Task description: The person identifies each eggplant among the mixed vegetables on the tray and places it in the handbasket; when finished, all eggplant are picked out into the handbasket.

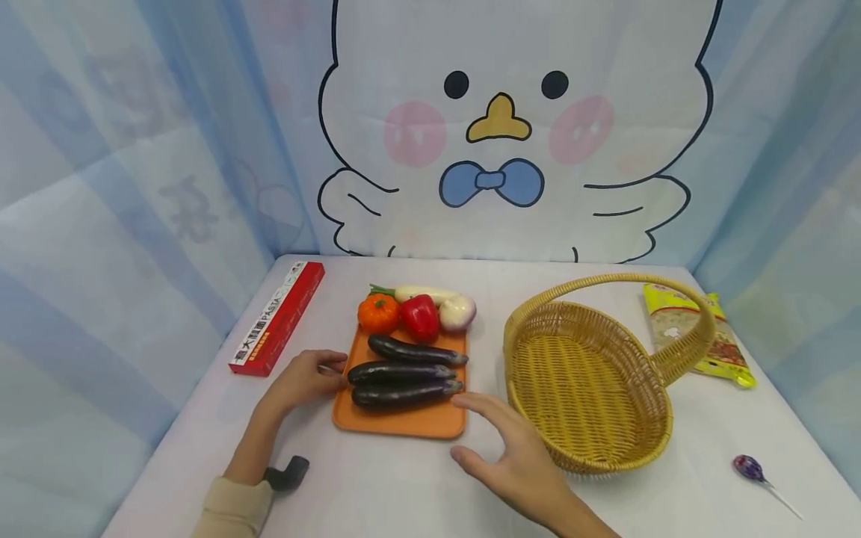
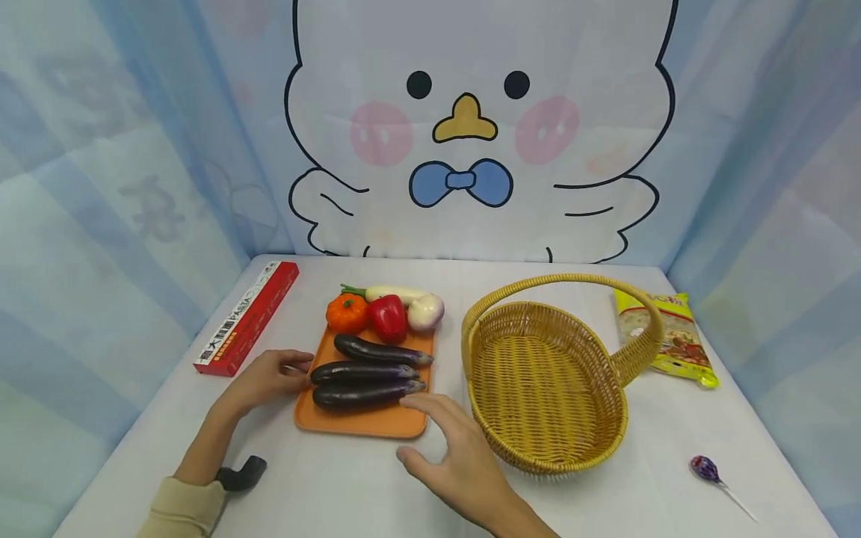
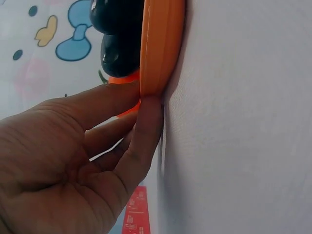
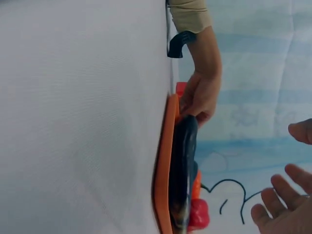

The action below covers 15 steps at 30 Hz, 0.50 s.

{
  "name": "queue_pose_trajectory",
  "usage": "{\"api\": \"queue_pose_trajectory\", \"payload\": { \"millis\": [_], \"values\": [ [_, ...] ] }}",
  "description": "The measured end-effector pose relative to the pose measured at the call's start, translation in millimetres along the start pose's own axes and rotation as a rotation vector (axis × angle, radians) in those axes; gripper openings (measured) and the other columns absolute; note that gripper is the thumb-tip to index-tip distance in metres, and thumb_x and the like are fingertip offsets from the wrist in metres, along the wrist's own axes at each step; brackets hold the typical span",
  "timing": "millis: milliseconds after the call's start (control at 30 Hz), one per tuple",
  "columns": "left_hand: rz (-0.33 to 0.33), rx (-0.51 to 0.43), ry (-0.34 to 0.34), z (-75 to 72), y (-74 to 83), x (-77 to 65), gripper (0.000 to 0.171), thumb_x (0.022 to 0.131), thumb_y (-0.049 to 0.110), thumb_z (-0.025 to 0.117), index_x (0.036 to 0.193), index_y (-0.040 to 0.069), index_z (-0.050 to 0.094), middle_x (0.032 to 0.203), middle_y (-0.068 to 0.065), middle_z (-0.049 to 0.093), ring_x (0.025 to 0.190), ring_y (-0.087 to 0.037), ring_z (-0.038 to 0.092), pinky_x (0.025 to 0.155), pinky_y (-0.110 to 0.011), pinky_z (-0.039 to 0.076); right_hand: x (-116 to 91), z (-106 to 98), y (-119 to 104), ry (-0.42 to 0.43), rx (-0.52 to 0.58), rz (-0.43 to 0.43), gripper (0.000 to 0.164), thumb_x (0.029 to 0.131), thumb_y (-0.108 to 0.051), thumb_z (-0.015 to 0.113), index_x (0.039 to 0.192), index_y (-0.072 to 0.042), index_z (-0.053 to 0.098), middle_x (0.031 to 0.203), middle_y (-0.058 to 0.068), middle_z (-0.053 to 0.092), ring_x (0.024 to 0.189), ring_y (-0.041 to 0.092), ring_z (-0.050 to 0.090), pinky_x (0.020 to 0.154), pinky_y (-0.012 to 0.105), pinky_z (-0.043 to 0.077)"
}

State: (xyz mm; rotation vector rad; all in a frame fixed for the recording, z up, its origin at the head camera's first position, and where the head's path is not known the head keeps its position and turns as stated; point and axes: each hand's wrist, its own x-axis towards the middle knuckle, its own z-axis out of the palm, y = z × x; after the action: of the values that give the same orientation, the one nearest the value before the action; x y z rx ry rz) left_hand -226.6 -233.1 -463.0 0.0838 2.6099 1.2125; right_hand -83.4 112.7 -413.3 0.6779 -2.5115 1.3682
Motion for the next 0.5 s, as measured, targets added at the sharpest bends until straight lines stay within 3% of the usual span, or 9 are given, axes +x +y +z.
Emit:
{"api": "queue_pose_trajectory", "payload": {
  "millis": [167,500],
  "values": [
    [0.007,-0.005,-0.008,-4.2,-2.3,0.5,0.044,0.087,0.017,0.074,0.129,0.006,0.064,0.103,-0.003,0.069,0.087,-0.019,0.063,0.078,-0.034,0.056,27,18,1,0.029,0.057,0.136,0.059,0.076,-0.021,0.086,0.13,-0.021,0.063,0.129,-0.012,0.059,0.125,0.011,0.051,0.105,0.046,0.04],
    [-0.024,-0.014,-0.021,-0.7,0.4,0.3,0.048,0.087,0.019,0.076,0.131,0.005,0.063,0.107,-0.004,0.069,0.09,-0.019,0.063,0.078,-0.034,0.057,49,38,26,0.038,-0.022,0.278,0.055,0.075,-0.022,0.086,0.126,-0.021,0.065,0.13,0.002,0.06,0.124,0.024,0.052,0.104,0.053,0.039]
  ]
}}
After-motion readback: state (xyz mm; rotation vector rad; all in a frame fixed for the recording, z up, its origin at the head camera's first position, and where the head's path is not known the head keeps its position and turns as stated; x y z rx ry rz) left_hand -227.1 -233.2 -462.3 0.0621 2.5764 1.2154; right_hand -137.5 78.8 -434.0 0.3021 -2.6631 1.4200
